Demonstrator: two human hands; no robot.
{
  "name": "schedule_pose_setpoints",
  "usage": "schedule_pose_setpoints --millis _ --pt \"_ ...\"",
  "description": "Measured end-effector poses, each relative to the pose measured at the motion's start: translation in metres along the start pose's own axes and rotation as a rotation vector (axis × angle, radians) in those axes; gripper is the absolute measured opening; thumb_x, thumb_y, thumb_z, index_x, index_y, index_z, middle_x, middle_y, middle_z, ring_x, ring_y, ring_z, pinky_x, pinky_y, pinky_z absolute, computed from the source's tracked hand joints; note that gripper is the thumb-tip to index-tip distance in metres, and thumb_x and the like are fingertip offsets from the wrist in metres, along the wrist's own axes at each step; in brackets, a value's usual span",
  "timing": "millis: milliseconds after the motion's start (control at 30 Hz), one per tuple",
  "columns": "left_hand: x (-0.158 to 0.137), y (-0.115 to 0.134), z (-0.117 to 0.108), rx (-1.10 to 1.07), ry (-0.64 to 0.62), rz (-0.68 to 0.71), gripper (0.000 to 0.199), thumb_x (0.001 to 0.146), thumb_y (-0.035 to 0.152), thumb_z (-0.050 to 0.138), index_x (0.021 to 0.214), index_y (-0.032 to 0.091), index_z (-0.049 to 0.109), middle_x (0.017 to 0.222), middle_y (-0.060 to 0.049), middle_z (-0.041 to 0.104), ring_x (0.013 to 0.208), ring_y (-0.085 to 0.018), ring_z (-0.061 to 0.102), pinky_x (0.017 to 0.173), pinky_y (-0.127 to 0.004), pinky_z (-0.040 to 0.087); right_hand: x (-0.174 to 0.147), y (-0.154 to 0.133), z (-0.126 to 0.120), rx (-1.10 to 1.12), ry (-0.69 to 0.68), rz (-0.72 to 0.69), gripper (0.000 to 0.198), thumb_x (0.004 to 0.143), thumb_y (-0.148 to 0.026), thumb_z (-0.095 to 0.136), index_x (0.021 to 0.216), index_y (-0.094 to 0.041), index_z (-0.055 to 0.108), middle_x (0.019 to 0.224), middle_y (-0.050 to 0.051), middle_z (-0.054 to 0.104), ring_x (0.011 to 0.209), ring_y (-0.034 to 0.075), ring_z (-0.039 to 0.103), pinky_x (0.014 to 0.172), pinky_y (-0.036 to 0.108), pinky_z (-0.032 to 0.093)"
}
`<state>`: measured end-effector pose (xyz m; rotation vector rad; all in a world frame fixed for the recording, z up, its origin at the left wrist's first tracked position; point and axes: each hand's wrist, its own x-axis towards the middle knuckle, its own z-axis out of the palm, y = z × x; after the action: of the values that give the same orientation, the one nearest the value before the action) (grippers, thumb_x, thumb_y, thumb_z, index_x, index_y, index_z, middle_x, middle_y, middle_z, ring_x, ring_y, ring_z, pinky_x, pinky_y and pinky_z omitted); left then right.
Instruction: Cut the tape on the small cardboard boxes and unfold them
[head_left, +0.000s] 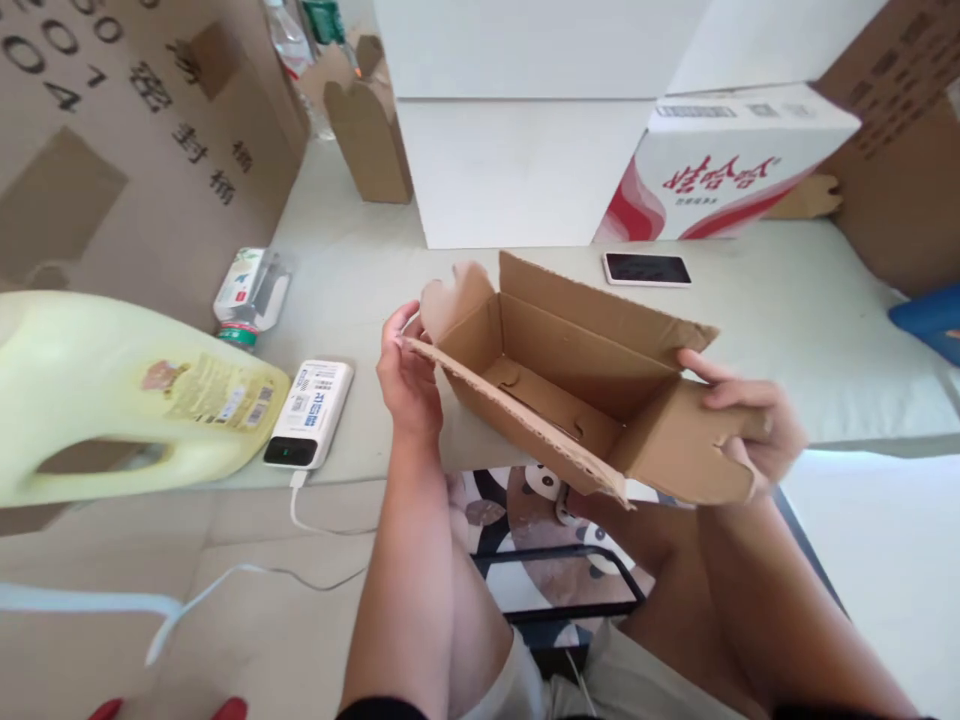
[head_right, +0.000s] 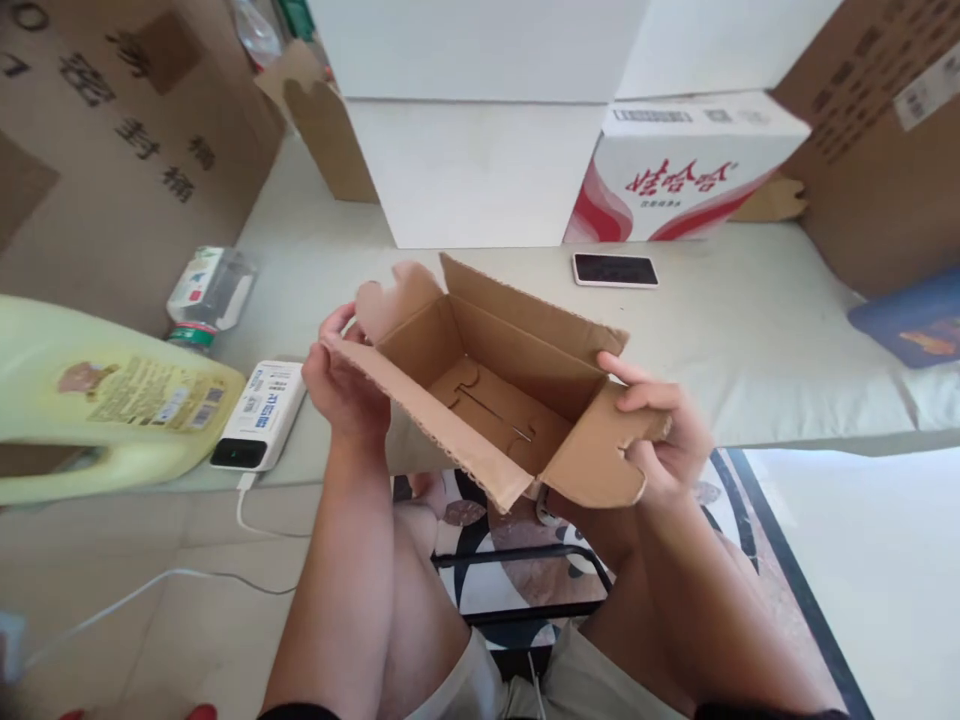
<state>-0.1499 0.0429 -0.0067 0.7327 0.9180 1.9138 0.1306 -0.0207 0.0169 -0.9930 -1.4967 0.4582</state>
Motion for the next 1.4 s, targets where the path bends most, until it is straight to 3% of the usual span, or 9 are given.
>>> schedule_pose_setpoints --millis 100,233,500,700,833,1000,1167,1267,1400 --pt "-0.005 -0.007 0.008 0.169 -0.075 0.101 0.051 0.081 0.069 0.057 0.095 0.024 0.075 0.102 -0.007 0.072 0.107 -0.024 0.066 0.097 -0.034 0.05 -0.004 0.015 -0.004 0.044 0.041 0.031 0.028 0.094 -0.045 0.06 0.12 -0.035 0.065 0.125 0.004 0.073 0.107 0.024 0.071 0.084 0.043 0.058" --pt "-0.007 -0.015 0.019 0.375 -0.141 0.224 0.054 0.085 0.07 0.051 0.069 0.022 0.07 0.093 -0.007 0.069 0.103 -0.023 0.065 0.102 -0.036 0.048 -0.009 0.032 -0.017 -0.045 -0.011 0.122 0.034 0.099 -0.034 0.055 0.132 -0.041 0.06 0.122 0.001 0.073 0.089 0.018 0.071 0.074 0.036 0.057" --pt "-0.013 -0.029 0.037 0.443 -0.136 0.244 0.042 0.089 0.057 0.051 0.088 0.022 0.074 0.09 -0.003 0.067 0.089 -0.018 0.062 0.089 -0.029 0.049 -0.005 0.038 -0.028 -0.158 -0.021 0.105 0.036 0.096 -0.051 0.056 0.127 -0.035 0.064 0.109 0.005 0.071 0.101 0.026 0.065 0.089 0.046 0.053" --pt "-0.015 -0.026 0.039 0.334 -0.139 0.243 0.055 0.09 0.065 0.043 0.058 0.023 0.061 0.088 -0.006 0.064 0.095 -0.021 0.061 0.097 -0.036 0.049 -0.004 0.033 -0.022 -0.179 -0.009 0.146 0.044 0.097 -0.062 0.044 0.124 -0.032 0.063 0.112 0.008 0.066 0.102 0.026 0.063 0.091 0.046 0.054" --pt "-0.015 -0.024 0.037 0.275 -0.192 0.233 0.059 0.091 0.066 0.042 0.056 0.023 0.062 0.087 -0.008 0.063 0.093 -0.022 0.06 0.096 -0.037 0.049 -0.007 0.038 -0.015 -0.151 0.004 0.15 0.041 0.094 -0.054 0.056 0.131 -0.037 0.057 0.121 0.007 0.06 0.11 0.026 0.061 0.093 0.045 0.055" --pt "-0.015 -0.025 0.033 0.403 -0.167 0.229 0.042 0.085 0.061 0.058 0.071 0.021 0.064 0.091 -0.005 0.064 0.09 -0.019 0.061 0.094 -0.034 0.049 -0.008 0.034 -0.004 -0.024 0.028 0.218 0.063 0.087 -0.044 0.068 0.143 -0.043 0.038 0.141 0.005 0.05 0.119 0.025 0.06 0.091 0.041 0.057" --pt "-0.015 -0.023 0.034 0.309 -0.157 0.19 0.029 0.076 0.046 0.077 0.09 0.024 0.062 0.09 0.0 0.063 0.087 -0.015 0.062 0.093 -0.03 0.049 -0.009 0.029 -0.005 0.009 -0.119 0.257 0.023 0.094 -0.044 0.051 0.107 -0.031 0.065 0.132 0.005 0.06 0.129 0.03 0.056 0.11 0.053 0.046" --pt "-0.014 -0.021 0.033 0.338 -0.189 0.182 0.03 0.076 0.039 0.076 0.102 0.028 0.066 0.094 -0.001 0.064 0.095 -0.017 0.064 0.1 -0.033 0.049 -0.01 0.031 -0.007 0.062 -0.156 0.258 0.037 0.092 -0.057 0.044 0.092 -0.028 0.066 0.136 0.006 0.057 0.132 0.034 0.052 0.112 0.058 0.043" --pt "-0.011 -0.019 0.028 0.519 -0.277 0.13 0.02 0.079 0.034 0.063 0.086 0.022 0.077 0.113 -0.007 0.067 0.125 -0.025 0.058 0.117 -0.04 0.04 -0.012 0.038 -0.007 0.107 -0.173 0.237 0.041 0.09 -0.064 0.046 0.095 -0.029 0.065 0.136 0.005 0.057 0.132 0.033 0.052 0.114 0.055 0.042"
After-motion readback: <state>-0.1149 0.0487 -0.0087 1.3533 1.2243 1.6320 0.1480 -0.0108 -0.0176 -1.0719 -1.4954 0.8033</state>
